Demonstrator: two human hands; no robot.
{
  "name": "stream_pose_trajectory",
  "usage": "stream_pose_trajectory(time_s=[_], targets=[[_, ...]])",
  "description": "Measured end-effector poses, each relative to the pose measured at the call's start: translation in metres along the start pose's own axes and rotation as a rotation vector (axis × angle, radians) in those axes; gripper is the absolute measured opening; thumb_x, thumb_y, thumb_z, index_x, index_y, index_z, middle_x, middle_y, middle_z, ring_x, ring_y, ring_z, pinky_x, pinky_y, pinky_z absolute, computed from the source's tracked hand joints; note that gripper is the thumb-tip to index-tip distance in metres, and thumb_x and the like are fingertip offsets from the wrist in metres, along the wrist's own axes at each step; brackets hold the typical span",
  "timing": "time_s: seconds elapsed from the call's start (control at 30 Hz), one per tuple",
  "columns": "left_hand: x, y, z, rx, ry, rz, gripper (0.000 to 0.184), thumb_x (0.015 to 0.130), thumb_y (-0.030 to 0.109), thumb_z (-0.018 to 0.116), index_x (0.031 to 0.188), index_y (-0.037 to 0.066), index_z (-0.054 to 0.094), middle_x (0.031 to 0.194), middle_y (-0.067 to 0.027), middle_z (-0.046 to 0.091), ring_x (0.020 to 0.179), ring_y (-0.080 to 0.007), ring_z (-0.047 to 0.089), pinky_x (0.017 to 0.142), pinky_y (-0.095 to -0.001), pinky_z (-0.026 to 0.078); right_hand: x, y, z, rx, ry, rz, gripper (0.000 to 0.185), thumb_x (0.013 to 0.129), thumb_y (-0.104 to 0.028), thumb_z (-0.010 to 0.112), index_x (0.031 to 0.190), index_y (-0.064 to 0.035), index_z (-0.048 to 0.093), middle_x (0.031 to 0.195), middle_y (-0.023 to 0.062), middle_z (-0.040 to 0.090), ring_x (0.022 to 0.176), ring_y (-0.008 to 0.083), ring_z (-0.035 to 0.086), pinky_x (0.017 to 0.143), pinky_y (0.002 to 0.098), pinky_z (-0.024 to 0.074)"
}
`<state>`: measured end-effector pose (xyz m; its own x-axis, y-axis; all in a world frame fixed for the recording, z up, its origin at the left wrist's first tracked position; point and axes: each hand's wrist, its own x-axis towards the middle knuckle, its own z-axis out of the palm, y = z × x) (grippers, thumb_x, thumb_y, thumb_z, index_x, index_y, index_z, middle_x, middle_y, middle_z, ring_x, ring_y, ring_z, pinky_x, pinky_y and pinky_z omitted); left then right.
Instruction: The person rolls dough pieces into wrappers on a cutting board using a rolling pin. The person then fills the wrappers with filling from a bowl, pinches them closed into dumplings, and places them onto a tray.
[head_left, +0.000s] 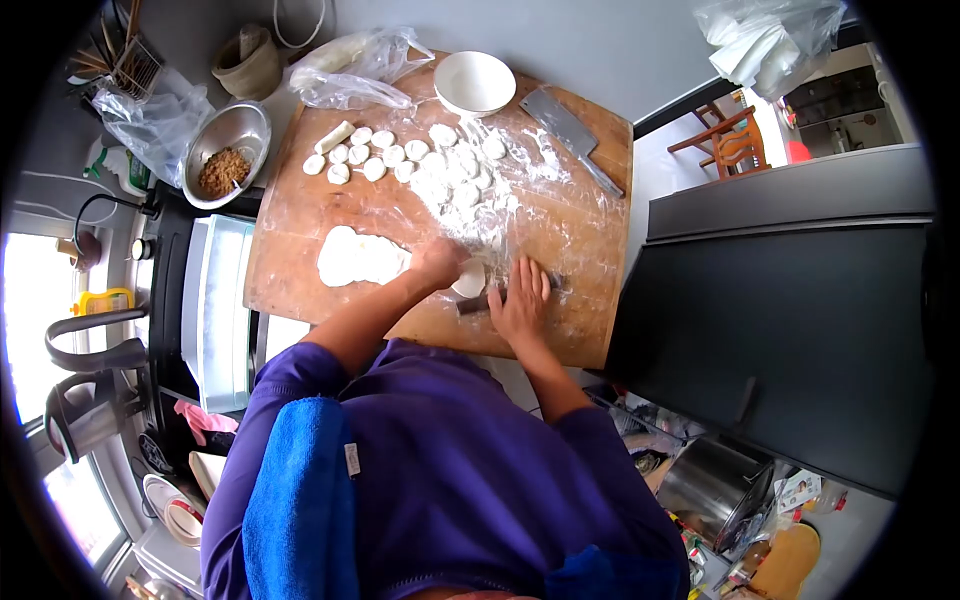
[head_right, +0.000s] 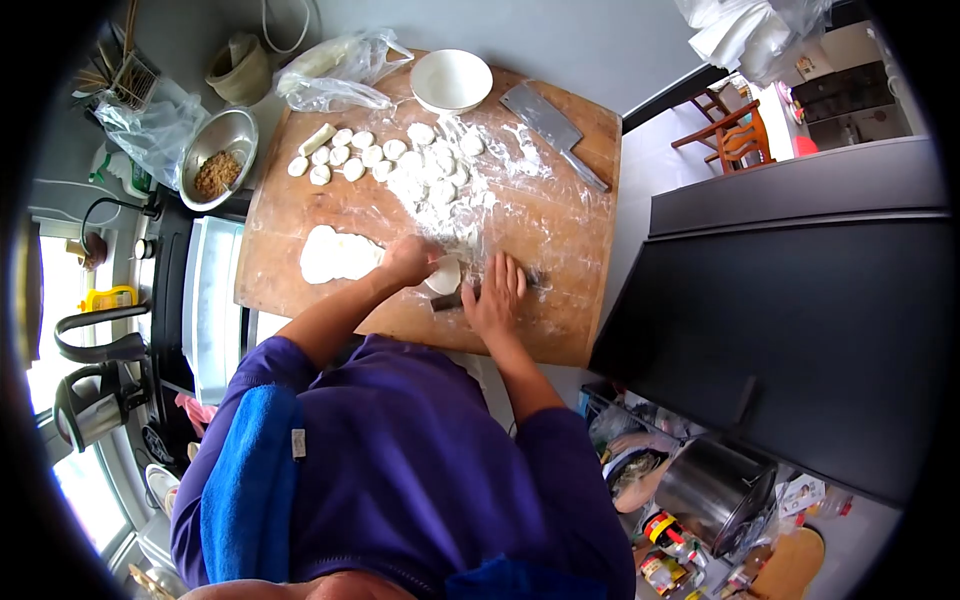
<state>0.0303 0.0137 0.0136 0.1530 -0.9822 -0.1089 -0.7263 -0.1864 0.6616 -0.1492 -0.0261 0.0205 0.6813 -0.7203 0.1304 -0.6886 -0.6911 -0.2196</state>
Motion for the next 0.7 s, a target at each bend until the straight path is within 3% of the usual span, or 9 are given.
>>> stream_pose_trajectory(time_s=[0.03, 0.13, 0.27, 0.3, 0.4, 0.47, 0.53, 0.67, 0.7], targets=[[-0.005, 0.011, -0.018, 0.006, -0.189, -0.218, 0.02, 0.069, 0.021, 0.049, 0.081, 0.009, 0.061, 0.088, -0.0122, 0.057, 0.082, -0.0286, 0.055, 0.072, -0.0339, 0.044, 0.002, -0.001, 0.0, 0.002, -0.001, -0.002, 0.062, 0.072, -0.032, 0.046, 0.116, 0.0092, 0.03, 0.124, 0.0218, 0.029, 0.115, 0.0324, 0.026, 0.097, 0.0435, 0.013], [-0.008, 0.006, -0.009, 0.069, -0.408, -0.147, 0.019, 0.069, 0.019, 0.049, 0.08, 0.009, 0.061, 0.087, -0.0122, 0.057, 0.083, -0.0282, 0.055, 0.072, -0.0341, 0.044, 0.019, -0.005, 0.004, -0.023, 0.024, 0.036, 0.063, 0.072, -0.034, 0.046, 0.115, 0.0098, 0.032, 0.122, 0.0219, 0.031, 0.114, 0.0326, 0.027, 0.097, 0.0435, 0.0129], [0.008, 0.015, -0.015, 0.056, -0.281, -0.285, 0.018, 0.069, 0.019, 0.051, 0.08, 0.01, 0.061, 0.087, -0.0118, 0.058, 0.083, -0.0269, 0.055, 0.072, -0.0339, 0.045, 0.051, -0.01, 0.017, -0.066, 0.138, 0.057, 0.063, 0.073, -0.036, 0.046, 0.114, 0.0102, 0.033, 0.121, 0.0231, 0.032, 0.114, 0.0332, 0.028, 0.097, 0.0435, 0.0129], [0.011, -0.004, 0.007, 0.1, -0.137, -0.133, 0.019, 0.064, 0.024, 0.056, 0.073, 0.008, 0.06, 0.075, -0.0117, 0.059, 0.071, -0.0282, 0.056, 0.066, -0.0353, 0.045, 0.052, -0.009, 0.018, -0.037, 0.155, 0.063, 0.063, 0.073, -0.036, 0.046, 0.114, 0.0104, 0.033, 0.121, 0.0235, 0.032, 0.114, 0.0333, 0.027, 0.097, 0.0435, 0.0128], [-0.009, 0.002, -0.003, -0.099, 0.033, -0.202, 0.017, 0.063, 0.022, 0.056, 0.072, 0.007, 0.06, 0.073, -0.0122, 0.059, 0.071, -0.0281, 0.056, 0.066, -0.0357, 0.045, 0.0, -0.002, 0.005, -0.03, 0.06, 0.009, 0.062, 0.073, -0.036, 0.046, 0.113, 0.0105, 0.034, 0.121, 0.0234, 0.031, 0.114, 0.0334, 0.028, 0.097, 0.0435, 0.0124], [-0.015, 0.009, -0.014, -0.045, 0.027, -0.301, 0.018, 0.061, 0.02, 0.056, 0.073, 0.006, 0.059, 0.074, -0.0136, 0.058, 0.073, -0.0286, 0.056, 0.066, -0.0353, 0.045, -0.005, -0.002, 0.004, -0.021, 0.064, 0.015, 0.062, 0.073, -0.036, 0.046, 0.112, 0.0107, 0.036, 0.122, 0.023, 0.031, 0.114, 0.0331, 0.027, 0.097, 0.0433, 0.0126], [-0.012, 0.0, -0.004, 0.094, -0.284, -0.15, 0.017, 0.063, 0.019, 0.055, 0.074, 0.007, 0.06, 0.077, -0.0143, 0.058, 0.075, -0.0288, 0.056, 0.067, -0.0347, 0.045, 0.023, -0.009, 0.006, -0.017, 0.091, 0.056, 0.057, 0.073, -0.03, 0.047, 0.114, 0.0088, 0.034, 0.122, 0.0219, 0.031, 0.115, 0.0321, 0.027, 0.097, 0.0426, 0.0122], [0.002, 0.023, -0.017, 0.07, -0.157, -0.334, 0.017, 0.065, 0.019, 0.054, 0.077, 0.008, 0.06, 0.079, -0.0143, 0.058, 0.075, -0.0282, 0.057, 0.067, -0.0364, 0.045, 0.057, -0.012, 0.021, -0.051, 0.176, 0.092, 0.062, 0.072, -0.036, 0.048, 0.113, 0.0089, 0.035, 0.122, 0.0225, 0.031, 0.115, 0.032, 0.028, 0.096, 0.0442, 0.0135], [0.005, 0.012, -0.008, 0.104, -0.154, -0.278, 0.018, 0.065, 0.02, 0.054, 0.078, 0.01, 0.061, 0.079, -0.0137, 0.059, 0.075, -0.0278, 0.057, 0.067, -0.0365, 0.045, 0.046, -0.01, 0.016, -0.07, 0.162, 0.041, 0.061, 0.073, -0.036, 0.047, 0.113, 0.0085, 0.036, 0.12, 0.0221, 0.034, 0.113, 0.0324, 0.029, 0.096, 0.0439, 0.0143]])
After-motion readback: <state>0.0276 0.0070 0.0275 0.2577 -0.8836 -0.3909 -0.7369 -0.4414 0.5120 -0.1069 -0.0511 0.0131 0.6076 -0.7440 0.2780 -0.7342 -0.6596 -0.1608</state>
